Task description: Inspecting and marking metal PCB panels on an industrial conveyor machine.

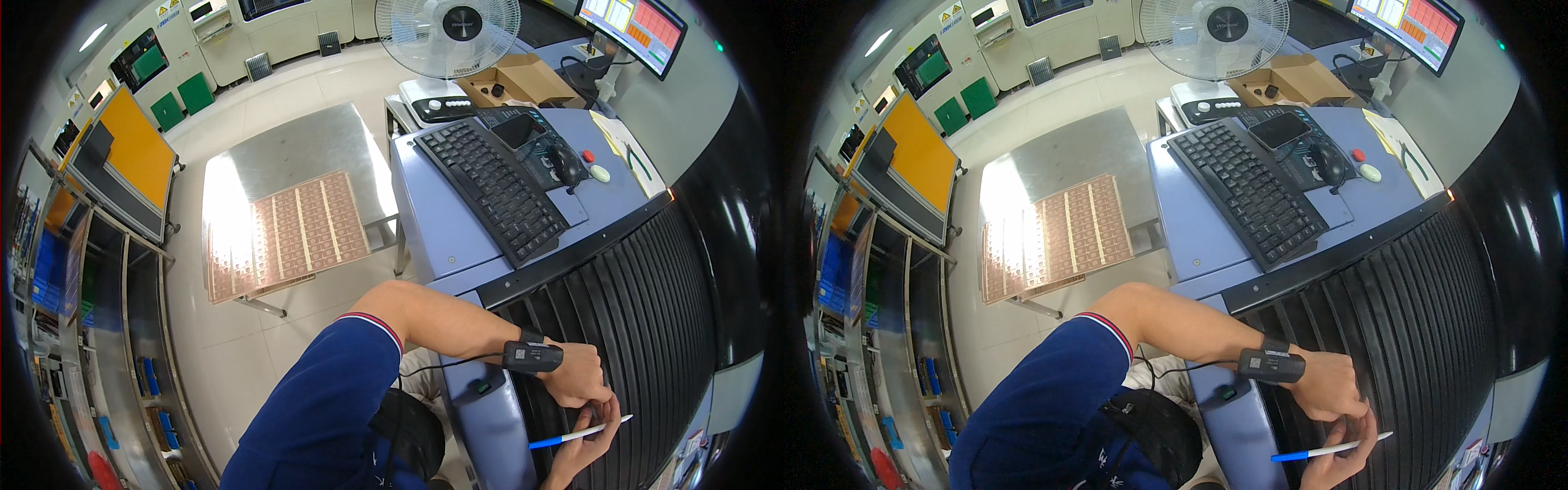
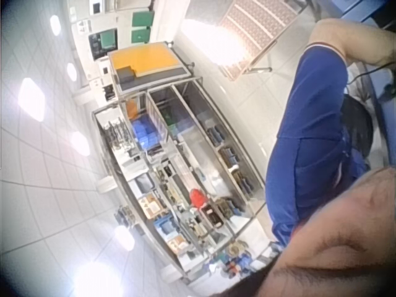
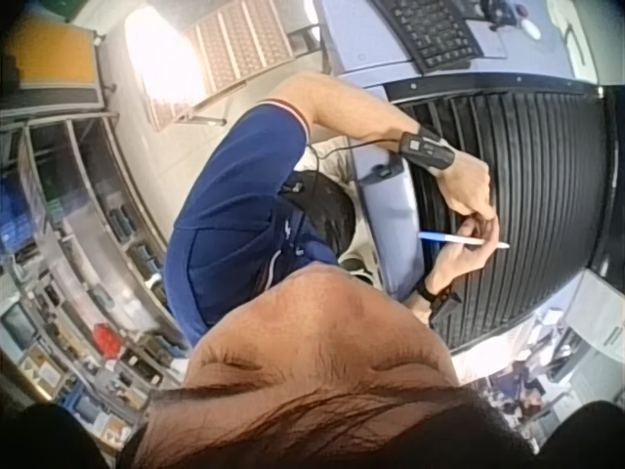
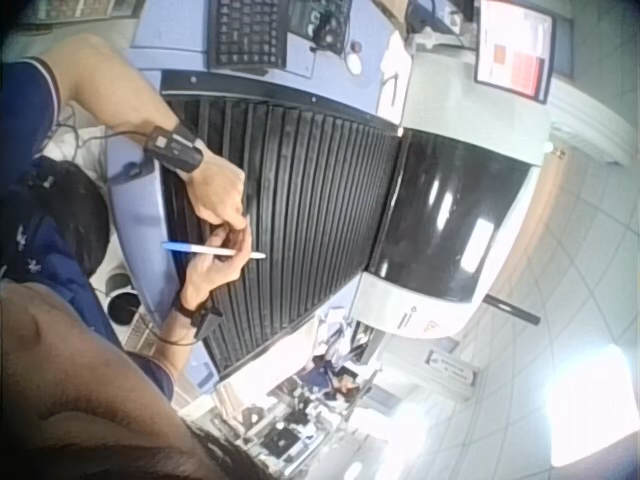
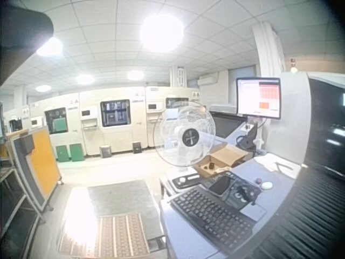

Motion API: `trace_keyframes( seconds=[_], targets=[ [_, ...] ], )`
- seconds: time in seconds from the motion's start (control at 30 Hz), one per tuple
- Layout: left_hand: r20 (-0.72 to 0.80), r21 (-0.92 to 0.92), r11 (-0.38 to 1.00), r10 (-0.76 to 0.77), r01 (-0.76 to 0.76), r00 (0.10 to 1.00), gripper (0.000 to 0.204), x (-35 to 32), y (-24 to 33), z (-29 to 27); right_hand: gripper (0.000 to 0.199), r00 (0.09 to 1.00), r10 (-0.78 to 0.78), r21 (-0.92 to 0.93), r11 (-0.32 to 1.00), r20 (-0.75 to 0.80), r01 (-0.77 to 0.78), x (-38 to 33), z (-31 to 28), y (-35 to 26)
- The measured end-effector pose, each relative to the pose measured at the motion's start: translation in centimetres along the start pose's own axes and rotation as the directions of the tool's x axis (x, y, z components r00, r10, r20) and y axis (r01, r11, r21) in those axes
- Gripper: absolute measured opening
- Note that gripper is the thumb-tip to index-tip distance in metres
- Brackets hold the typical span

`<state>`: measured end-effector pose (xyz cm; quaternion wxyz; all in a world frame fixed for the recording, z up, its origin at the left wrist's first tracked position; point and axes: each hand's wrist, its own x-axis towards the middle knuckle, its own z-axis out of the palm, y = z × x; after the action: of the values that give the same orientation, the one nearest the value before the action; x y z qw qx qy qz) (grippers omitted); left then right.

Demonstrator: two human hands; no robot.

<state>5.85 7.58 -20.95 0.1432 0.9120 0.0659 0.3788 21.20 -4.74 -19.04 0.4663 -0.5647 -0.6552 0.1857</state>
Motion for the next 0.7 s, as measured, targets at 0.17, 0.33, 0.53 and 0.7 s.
trace_keyframes(
  seconds=[0.17, 0.33, 0.53, 0.7],
  targets=[
    [-0.025, -0.025, 0.998, -0.054, 0.054, 0.998, 0.018, 0.2, -0.1, -0.8, 0.043, 0.999, -0.038, -0.009, 0.999, -0.015, 0.038, 0.3, -0.5, 0.4],
    [-0.045, 0.007, 0.992, -0.128, 0.129, 0.991, 0.014, 0.6, -1.2, -2.3, 0.041, 0.996, -0.035, -0.087, 0.996, -0.079, 0.028, 1.2, -1.8, 1.2],
    [-0.185, 0.098, 0.966, -0.218, 0.239, 0.958, 0.015, 0.8, -2.8, -4.1, 0.041, 0.990, -0.015, -0.064, 0.998, -0.142, 0.006, 2.1, -2.8, 2.0],
    [-0.348, 0.115, 0.903, -0.354, 0.415, 0.868, 0.017, 0.9, -4.6, -5.1, 0.039, 0.972, -0.031, -0.158, 0.987, -0.234, -0.006, 3.6, -5.6, 3.7]
  ],
)
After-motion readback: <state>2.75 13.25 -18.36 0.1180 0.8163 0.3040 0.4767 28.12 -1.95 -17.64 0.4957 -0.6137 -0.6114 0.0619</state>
